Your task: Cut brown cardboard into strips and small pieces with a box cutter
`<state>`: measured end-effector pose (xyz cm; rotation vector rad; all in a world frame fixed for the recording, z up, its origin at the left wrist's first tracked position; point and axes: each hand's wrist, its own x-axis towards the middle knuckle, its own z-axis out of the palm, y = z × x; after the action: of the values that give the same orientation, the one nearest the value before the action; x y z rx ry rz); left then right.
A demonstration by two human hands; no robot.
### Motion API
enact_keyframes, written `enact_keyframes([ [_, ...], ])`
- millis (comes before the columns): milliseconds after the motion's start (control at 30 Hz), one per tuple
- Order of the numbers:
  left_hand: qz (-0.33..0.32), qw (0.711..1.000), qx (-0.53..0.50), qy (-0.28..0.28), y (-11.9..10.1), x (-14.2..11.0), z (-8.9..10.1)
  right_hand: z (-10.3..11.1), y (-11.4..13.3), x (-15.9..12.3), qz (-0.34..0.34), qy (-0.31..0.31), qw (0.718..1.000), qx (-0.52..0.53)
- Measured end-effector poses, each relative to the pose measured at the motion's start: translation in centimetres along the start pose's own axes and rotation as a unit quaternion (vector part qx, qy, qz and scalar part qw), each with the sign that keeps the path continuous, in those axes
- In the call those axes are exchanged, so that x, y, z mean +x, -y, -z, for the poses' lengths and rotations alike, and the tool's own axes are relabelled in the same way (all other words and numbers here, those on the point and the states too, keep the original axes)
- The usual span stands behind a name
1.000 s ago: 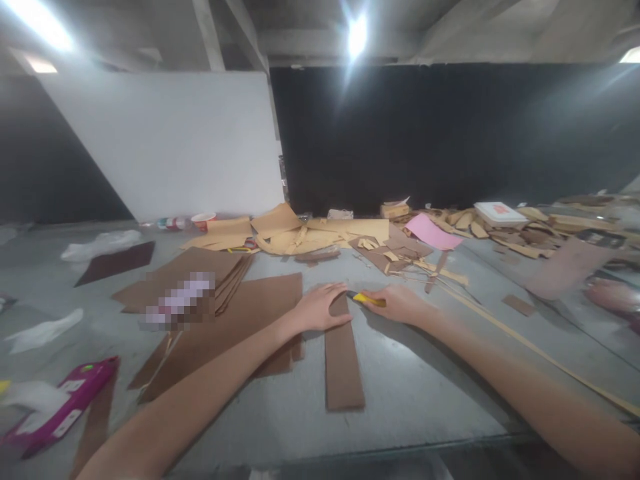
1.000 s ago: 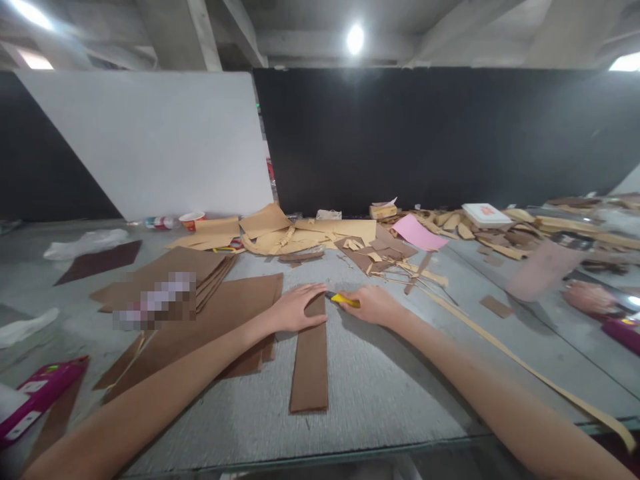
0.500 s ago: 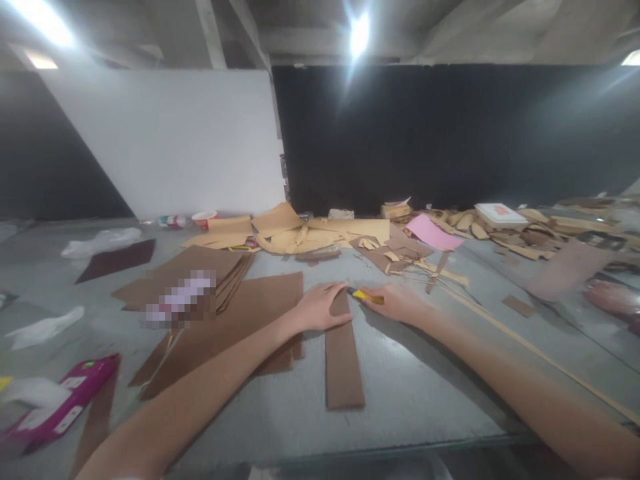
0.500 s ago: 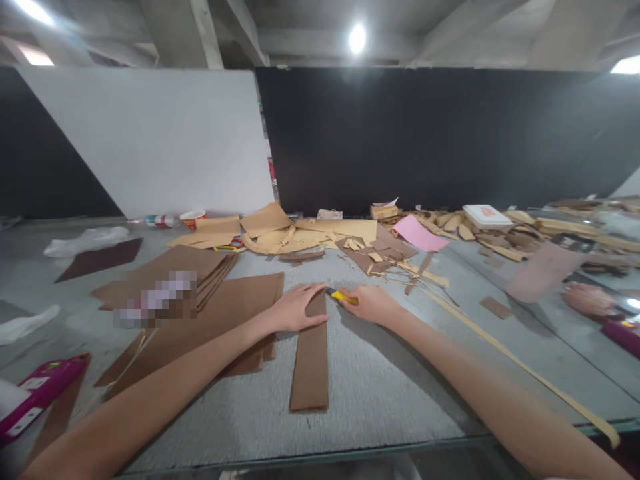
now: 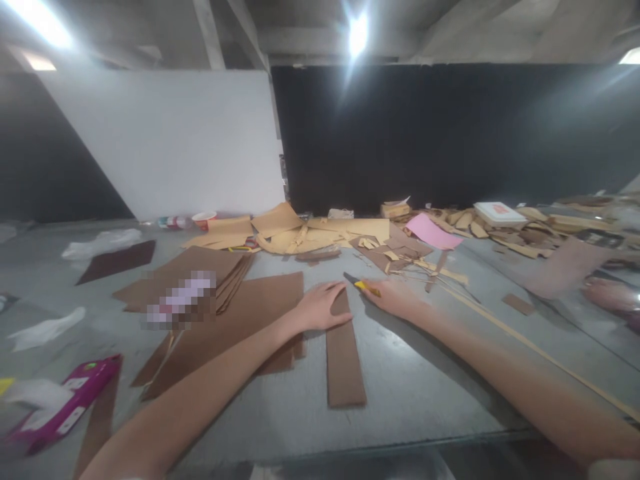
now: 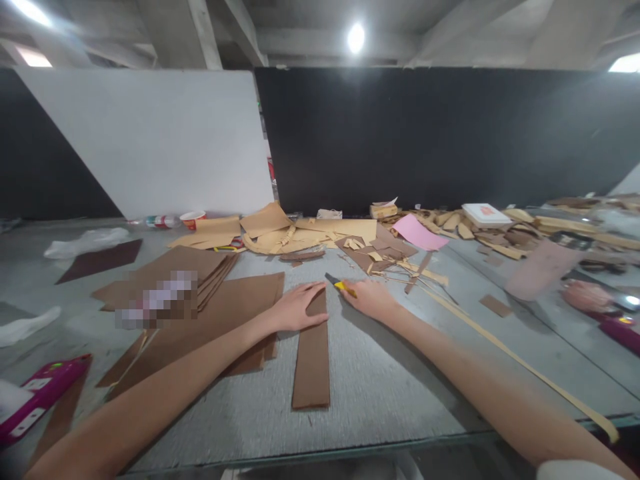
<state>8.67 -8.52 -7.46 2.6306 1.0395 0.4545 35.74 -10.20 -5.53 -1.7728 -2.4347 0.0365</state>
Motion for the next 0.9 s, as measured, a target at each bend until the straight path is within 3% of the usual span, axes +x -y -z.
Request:
enact_keyframes([
  [167, -0.004, 1.000, -0.014, -0.019, 0.4, 0.0, -0.4, 0.6, -3.9, 0.6, -0.084, -0.015, 0.995, -0.042],
  [267, 0.000, 0.999, -0.017, -0.031, 0.7, 0.1, -0.7, 0.7, -5.0, 1.1, -0.091, -0.028, 0.994, -0.052],
  [433, 0.032, 0.999, -0.023, -0.032, 0.7, 0.2, -1.0, 0.5, -1.9, 3.2, 0.046, -0.061, 0.997, -0.010],
  [533, 0.043, 0.998, -0.023, -0.028, 0.7, 0.3, -1.0, 0.6, 1.5, 4.8, 0.061, -0.071, 0.996, -0.010],
  [667, 0.043, 0.998, -0.021, -0.035, 0.7, 0.2, -1.1, 0.1, 4.3, 6.0, 0.153, -0.047, 0.987, -0.015],
  [767, 0.049, 0.998, -0.020, -0.037, 0.6, 0.1, -1.0, -0.9, 4.1, 6.1, 0.127, -0.064, 0.989, -0.045],
  [900, 0.065, 0.998, -0.006, -0.016, 0.3, 0.1, -0.7, -2.2, 2.9, 6.5, 0.038, -0.132, 0.984, -0.114],
])
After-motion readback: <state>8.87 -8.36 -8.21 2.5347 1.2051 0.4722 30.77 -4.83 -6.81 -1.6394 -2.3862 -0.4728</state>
